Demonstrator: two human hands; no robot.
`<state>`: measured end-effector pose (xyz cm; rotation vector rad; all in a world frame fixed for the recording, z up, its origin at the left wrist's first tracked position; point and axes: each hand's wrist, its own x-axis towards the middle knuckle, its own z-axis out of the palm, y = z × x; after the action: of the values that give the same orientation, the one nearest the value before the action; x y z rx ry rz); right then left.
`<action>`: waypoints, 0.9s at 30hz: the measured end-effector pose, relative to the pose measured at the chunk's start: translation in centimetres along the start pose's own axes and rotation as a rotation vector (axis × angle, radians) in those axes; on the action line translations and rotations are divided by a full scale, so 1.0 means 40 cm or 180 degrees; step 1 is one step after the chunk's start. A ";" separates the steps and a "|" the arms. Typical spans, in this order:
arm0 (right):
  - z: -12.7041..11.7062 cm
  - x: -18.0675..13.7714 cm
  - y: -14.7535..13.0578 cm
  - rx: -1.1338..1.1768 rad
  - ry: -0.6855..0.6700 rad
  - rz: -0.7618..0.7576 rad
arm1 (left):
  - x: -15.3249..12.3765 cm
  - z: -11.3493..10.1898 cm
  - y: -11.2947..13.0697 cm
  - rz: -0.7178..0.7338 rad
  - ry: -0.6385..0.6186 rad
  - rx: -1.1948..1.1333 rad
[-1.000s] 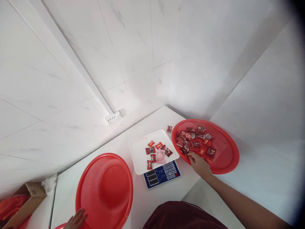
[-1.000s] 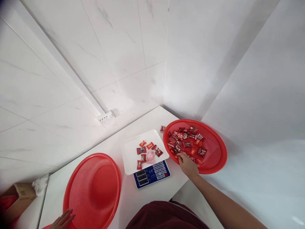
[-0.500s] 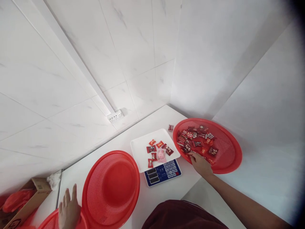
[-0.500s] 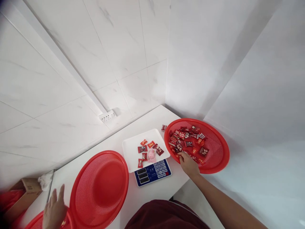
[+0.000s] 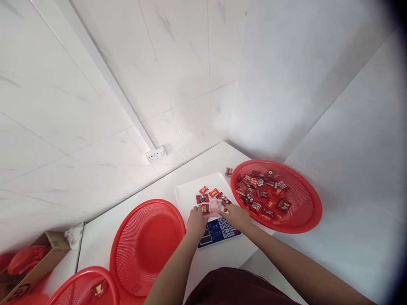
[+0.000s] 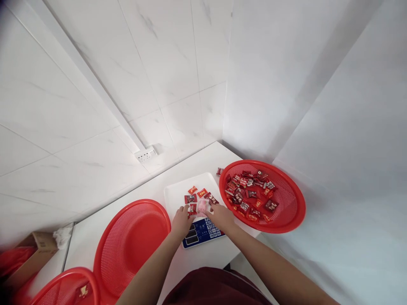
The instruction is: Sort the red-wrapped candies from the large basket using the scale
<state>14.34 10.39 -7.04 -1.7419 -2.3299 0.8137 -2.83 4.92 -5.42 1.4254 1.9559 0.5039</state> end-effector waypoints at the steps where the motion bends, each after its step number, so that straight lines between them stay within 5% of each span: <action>1: -0.002 0.006 -0.014 -0.0148 -0.0101 0.0043 | 0.010 0.000 0.004 -0.0099 -0.0068 0.0058; 7: 0.000 0.031 -0.045 -0.0197 -0.0455 0.0299 | 0.037 -0.010 -0.004 -0.0514 -0.0115 -0.0179; 13: -0.007 0.039 -0.039 0.0200 -0.0367 0.0574 | 0.047 -0.015 -0.027 -0.0883 0.0246 -0.1374; 17: -0.019 0.023 -0.047 0.1020 -0.0180 0.0188 | 0.039 -0.020 -0.021 -0.1057 0.0050 -0.2498; 23: 0.010 -0.023 -0.089 0.1485 -0.0705 -0.0439 | -0.038 -0.012 0.002 -0.1052 -0.0680 -0.3446; 27: 0.012 -0.014 -0.075 0.1183 -0.0681 -0.0406 | -0.097 -0.056 -0.047 -0.0991 -0.0129 -0.3242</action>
<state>11.77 9.14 -5.86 -1.3980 -2.1988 1.3633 -4.98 0.82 -3.95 0.4710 1.4538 1.0924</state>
